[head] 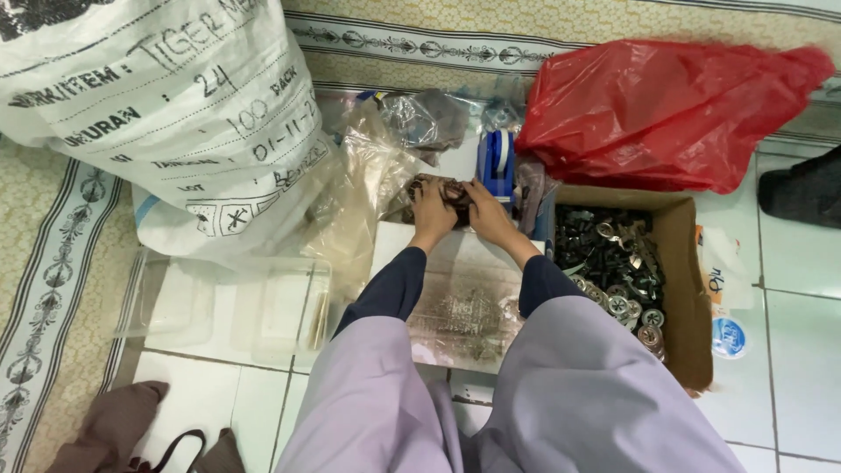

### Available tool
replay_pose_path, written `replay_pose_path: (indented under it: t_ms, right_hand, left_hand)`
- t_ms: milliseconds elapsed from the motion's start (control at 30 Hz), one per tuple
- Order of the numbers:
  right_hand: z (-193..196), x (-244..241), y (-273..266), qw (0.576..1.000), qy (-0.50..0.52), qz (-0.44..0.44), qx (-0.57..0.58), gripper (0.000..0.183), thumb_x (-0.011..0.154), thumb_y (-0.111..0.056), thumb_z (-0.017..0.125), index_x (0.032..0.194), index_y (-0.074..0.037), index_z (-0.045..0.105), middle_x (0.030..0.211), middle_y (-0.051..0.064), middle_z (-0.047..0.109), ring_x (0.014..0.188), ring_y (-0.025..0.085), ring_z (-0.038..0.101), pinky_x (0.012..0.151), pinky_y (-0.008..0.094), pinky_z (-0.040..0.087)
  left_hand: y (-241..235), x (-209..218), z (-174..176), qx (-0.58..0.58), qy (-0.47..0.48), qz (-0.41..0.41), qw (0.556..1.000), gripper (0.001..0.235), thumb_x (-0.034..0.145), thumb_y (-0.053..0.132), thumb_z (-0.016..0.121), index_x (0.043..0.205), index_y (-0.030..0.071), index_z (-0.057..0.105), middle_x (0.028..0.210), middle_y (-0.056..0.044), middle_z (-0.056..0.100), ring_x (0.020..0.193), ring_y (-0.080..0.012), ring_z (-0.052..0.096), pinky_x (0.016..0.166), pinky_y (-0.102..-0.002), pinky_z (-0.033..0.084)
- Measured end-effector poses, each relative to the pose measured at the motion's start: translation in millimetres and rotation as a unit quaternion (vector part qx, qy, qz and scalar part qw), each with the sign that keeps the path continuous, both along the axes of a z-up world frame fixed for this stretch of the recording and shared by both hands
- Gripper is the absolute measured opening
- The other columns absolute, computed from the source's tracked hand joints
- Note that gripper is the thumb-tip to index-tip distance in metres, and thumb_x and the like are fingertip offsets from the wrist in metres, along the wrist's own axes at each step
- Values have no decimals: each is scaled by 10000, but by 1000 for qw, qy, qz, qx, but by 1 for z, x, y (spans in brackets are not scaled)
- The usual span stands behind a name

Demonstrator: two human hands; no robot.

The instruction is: The person sits on the floor and sorts small metal hardware items, including buttons and decorative pieces, from a box into a plastic bag. They also handle a piece of patterned fabric, folding it and placing it aside.

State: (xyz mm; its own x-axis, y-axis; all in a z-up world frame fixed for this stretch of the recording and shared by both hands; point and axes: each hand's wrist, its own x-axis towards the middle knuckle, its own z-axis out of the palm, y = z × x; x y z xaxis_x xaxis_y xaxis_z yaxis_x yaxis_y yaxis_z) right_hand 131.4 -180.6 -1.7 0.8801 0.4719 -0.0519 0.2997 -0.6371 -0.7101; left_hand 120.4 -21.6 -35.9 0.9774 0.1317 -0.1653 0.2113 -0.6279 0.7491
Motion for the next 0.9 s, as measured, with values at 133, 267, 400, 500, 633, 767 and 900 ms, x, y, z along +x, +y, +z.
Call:
replay_pose_path:
  t_ms: [133,267,400,500,633,767,900]
  right_hand:
    - [2,4,-36,998,-58,-19,-18,441,967,-55,560,1405,-21,588,1380,270,584,1300,430,574,1084,504,481]
    - [43,-20,-94,997,-65,-50,-12,404,982,-46,551,1380,-4,596,1293,257,625,1242,429,604,1023,495,516]
    - [73,-51,-166,994,-44,-95,-36,374,1004,-72,549,1367,-4,603,1265,219,637,1210,389,628,1001,480,537]
    - [48,-79,-223,990,-41,-128,-46,363,988,-78,579,1346,-42,628,1226,175,656,1186,368,643,978,480,552]
    - [18,-129,-272,983,29,-138,-114,398,959,-121,599,1350,-47,615,1276,201,644,1222,396,624,973,481,561]
    - [-11,-171,-298,958,100,-81,-257,491,928,-178,616,1402,-59,564,1432,229,545,1312,430,560,1004,524,558]
    - [10,-203,-299,929,178,-30,-322,716,909,-311,708,1532,-77,444,1607,291,307,1443,504,381,1082,615,479]
  left_hand:
    - [-57,-11,16,31,-77,-35,996,627,888,-31,574,1485,-62,386,1532,-401,333,1467,-564,261,1212,-650,184]
    - [-128,-22,15,6,-230,-83,969,673,834,0,648,1454,-42,392,1515,-396,360,1430,-548,345,1168,-660,273]
    - [-203,-41,26,-19,-203,-170,964,702,840,25,623,1488,-31,359,1568,-349,348,1481,-482,320,1231,-608,228]
    - [-248,-70,37,-27,-131,-224,965,713,874,59,624,1520,-13,331,1592,-320,321,1508,-457,282,1239,-576,241]
    - [-288,-101,4,7,-40,-327,944,788,803,54,640,1508,-19,295,1582,-325,319,1512,-463,267,1235,-547,268]
    - [-313,-114,-77,70,28,-427,901,802,778,187,669,1480,-30,346,1515,-334,379,1466,-489,310,1178,-559,327]
    - [-304,-126,-69,153,41,-489,858,791,808,230,656,1486,-54,364,1515,-360,357,1457,-527,290,1143,-587,334]
